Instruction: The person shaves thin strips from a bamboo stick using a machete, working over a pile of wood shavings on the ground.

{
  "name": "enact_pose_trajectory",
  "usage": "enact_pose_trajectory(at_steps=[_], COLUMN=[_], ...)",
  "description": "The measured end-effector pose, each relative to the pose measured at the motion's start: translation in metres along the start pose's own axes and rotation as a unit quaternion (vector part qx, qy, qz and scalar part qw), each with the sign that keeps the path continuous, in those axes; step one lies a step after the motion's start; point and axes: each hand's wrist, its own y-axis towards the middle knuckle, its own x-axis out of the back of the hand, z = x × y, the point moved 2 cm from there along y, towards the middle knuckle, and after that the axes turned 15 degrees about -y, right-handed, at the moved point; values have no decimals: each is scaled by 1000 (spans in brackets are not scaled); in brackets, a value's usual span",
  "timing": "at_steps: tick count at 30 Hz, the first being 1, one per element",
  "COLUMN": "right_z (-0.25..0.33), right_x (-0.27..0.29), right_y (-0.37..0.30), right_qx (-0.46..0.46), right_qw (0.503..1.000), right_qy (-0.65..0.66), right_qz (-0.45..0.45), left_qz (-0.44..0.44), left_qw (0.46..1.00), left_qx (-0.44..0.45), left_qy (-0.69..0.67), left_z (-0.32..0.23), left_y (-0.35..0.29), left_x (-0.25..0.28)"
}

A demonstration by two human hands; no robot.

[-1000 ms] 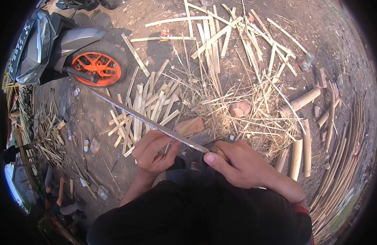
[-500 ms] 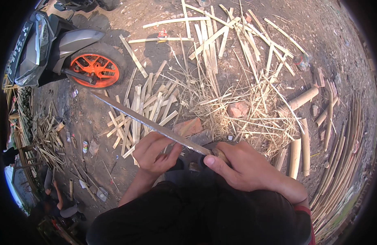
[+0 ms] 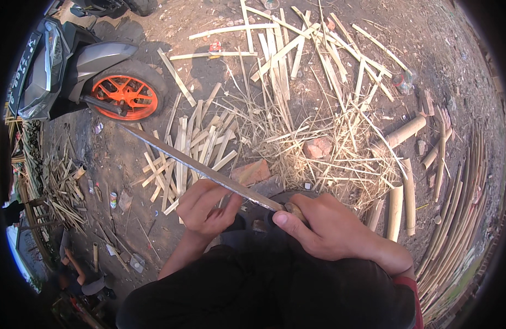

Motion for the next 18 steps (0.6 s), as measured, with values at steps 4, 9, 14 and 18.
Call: enact_pose_trajectory(at_steps=[4,9,14,18], right_z=[0,-3,-3,-2], right_x=[0,-1,2,4], right_y=[2,1,-1,1], right_qx=[-6,-1,-8,-13], right_qw=[1000,1000,1000,1000], right_qy=[-2,-14,-9,-13], right_qz=[8,0,-4,7], left_qz=[-3,4,-7,-15], left_qw=[1000,999,999,995], left_qx=[8,33,27,-83], left_qy=[-9,-11,-43,52], left_z=[2,4,2,-11], left_y=[-2,-6,-1,57], left_x=[1,6,29,71])
